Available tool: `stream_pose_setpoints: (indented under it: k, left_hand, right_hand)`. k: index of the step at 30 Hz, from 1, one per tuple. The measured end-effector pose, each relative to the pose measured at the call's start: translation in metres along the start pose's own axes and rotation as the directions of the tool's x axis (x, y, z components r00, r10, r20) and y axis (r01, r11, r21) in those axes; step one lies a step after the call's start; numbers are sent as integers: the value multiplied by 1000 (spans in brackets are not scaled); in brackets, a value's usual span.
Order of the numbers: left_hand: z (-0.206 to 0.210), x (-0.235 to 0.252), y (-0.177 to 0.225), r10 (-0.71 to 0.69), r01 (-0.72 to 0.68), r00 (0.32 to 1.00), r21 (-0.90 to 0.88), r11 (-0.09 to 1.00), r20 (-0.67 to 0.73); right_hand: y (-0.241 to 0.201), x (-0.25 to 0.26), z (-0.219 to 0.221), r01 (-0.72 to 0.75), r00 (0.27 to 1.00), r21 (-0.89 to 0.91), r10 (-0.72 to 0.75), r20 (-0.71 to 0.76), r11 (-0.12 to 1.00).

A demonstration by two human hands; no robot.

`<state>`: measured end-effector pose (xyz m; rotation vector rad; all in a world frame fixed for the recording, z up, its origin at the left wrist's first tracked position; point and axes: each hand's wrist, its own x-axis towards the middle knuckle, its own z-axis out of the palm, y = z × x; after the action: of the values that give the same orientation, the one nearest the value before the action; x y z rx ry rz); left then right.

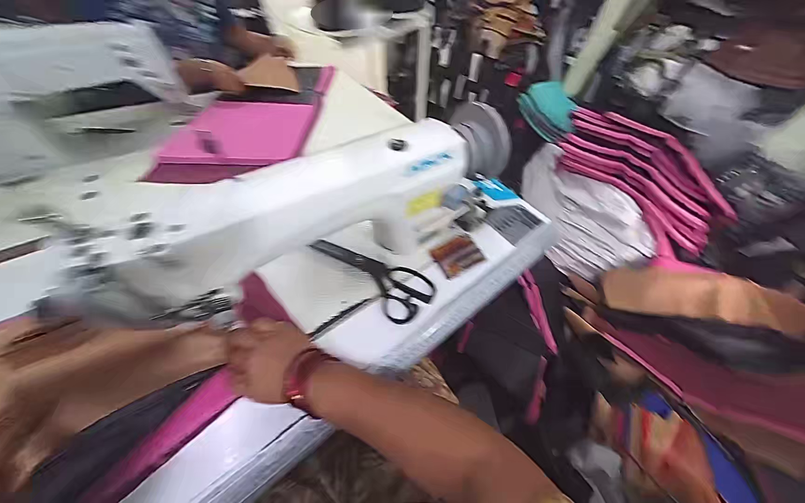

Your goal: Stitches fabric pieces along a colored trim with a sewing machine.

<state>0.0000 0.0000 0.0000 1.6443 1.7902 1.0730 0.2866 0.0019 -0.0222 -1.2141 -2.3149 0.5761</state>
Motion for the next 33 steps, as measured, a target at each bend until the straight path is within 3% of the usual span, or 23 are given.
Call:
stream_pose_setpoints:
  k: [5,11,15,20,26,30,33]
  left_hand:
    - [-5,12,-35,143,-137,990,168,976,-21]
    - [-4,18,-50,254,-240,963,130,962,-95]
    - [-1,19,-53,327,-313,931,100,944,-165]
    - [0,17,-44,416,-356,882,265,896,-220]
    - [-17,46,-14,234,-219,972,314,924,-11]
    - [-24,57,-21,79,-138,979,326,935,188]
    - [-24,47,-51,202,-273,945,282,920,257]
  right_hand:
    - [8,5,-3,-85,996,124,80,43,989]
    - [15,1,1,-55,977,294,113,-183,954]
    - [14,1,5,-21,981,203,59,-186,979]
    - [13,2,9,67,983,59,-55,-178,996]
    - [16,4,13,117,978,-24,-120,-169,993]
    - [13,3,15,124,975,-102,-141,-173,987]
    - [9,-4,19,70,977,-85,-86,-197,994]
